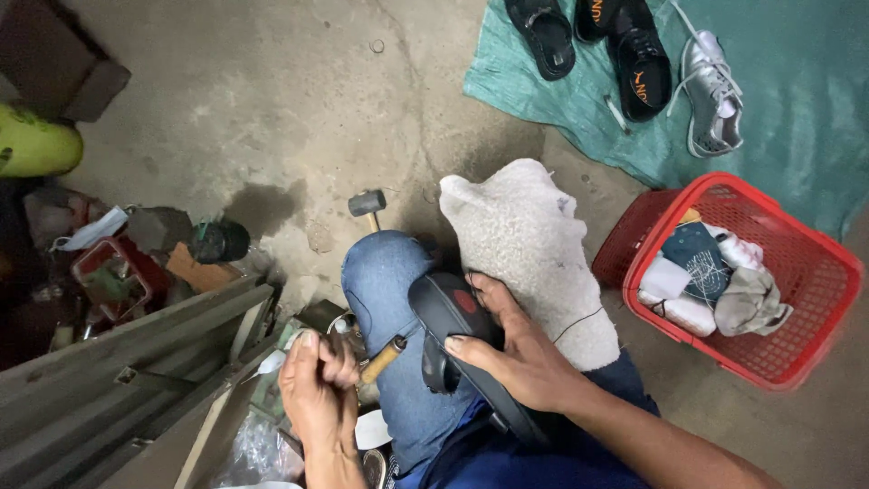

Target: Repairing a shoe sole by hand-stitching with a needle and thread.

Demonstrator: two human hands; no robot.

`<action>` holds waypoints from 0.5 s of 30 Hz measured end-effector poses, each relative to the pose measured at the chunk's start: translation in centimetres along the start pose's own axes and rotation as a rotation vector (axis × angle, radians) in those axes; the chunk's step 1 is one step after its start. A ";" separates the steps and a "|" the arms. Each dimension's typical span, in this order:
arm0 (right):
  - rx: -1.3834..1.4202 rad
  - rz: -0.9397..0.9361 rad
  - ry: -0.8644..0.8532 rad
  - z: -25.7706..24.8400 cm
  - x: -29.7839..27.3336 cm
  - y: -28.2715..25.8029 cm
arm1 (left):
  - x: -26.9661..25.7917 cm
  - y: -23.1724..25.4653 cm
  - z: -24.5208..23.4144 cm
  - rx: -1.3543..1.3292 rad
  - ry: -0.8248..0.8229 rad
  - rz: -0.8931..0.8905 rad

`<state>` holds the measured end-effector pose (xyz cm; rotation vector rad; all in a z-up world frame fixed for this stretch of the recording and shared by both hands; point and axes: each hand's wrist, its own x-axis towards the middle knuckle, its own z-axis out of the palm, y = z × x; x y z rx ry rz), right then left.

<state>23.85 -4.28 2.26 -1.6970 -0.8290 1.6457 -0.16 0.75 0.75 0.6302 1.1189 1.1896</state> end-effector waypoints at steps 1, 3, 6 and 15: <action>-0.001 0.006 0.004 0.1 -0.1 -0.3 | 0.1 -0.2 -0.3 -0.002 0.000 -0.007; 0.112 0.057 -0.019 0.1 -0.2 -0.9 | 0.3 -0.5 -0.7 -0.039 0.187 -0.087; 0.076 0.031 -0.019 0.2 0.0 -0.3 | 0.1 0.0 -0.8 -0.034 0.228 -0.049; 0.092 0.059 -0.028 0.0 0.4 0.3 | 0.0 0.2 -1.7 -0.048 0.235 -0.026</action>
